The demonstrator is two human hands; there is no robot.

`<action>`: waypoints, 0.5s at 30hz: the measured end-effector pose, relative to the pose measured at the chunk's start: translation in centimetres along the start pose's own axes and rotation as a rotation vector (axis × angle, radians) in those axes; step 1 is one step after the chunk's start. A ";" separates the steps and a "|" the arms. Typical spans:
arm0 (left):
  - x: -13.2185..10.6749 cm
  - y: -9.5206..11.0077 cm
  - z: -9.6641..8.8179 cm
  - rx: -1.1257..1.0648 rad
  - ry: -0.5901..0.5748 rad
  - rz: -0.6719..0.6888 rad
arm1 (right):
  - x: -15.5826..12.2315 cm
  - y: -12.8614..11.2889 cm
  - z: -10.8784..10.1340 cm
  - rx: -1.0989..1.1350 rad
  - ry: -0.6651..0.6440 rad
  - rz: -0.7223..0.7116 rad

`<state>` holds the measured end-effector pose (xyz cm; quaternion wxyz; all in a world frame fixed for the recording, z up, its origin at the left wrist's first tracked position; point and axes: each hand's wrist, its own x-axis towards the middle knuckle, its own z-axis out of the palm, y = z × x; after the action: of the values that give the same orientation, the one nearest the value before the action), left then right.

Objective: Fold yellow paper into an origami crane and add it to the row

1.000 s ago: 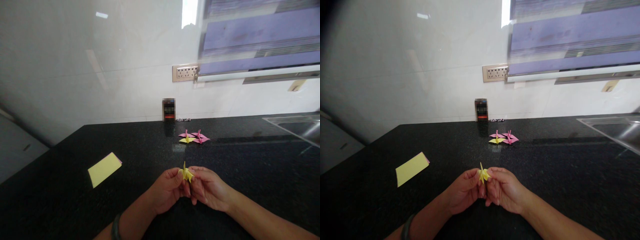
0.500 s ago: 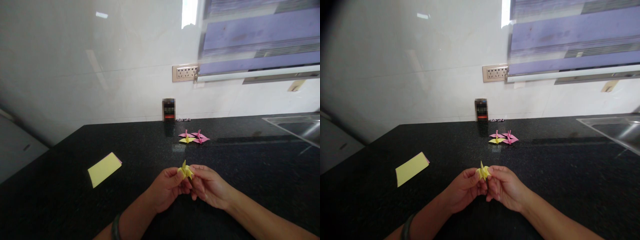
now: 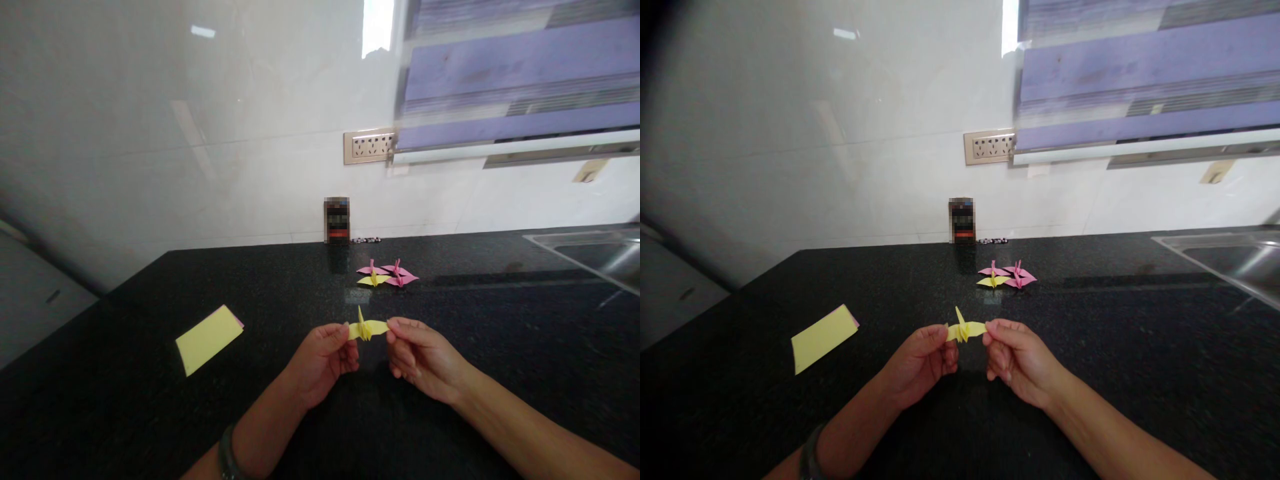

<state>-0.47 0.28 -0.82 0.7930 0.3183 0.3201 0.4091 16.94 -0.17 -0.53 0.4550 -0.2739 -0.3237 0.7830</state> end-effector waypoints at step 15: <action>0.4 0.2 -0.6 0.081 0.095 0.077 | 0.6 0.1 -0.9 -0.158 0.075 0.015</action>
<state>-0.77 0.88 -1.14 0.7472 0.3423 0.3610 0.4407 17.31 0.54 -1.23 0.4377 -0.3406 -0.3652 0.7477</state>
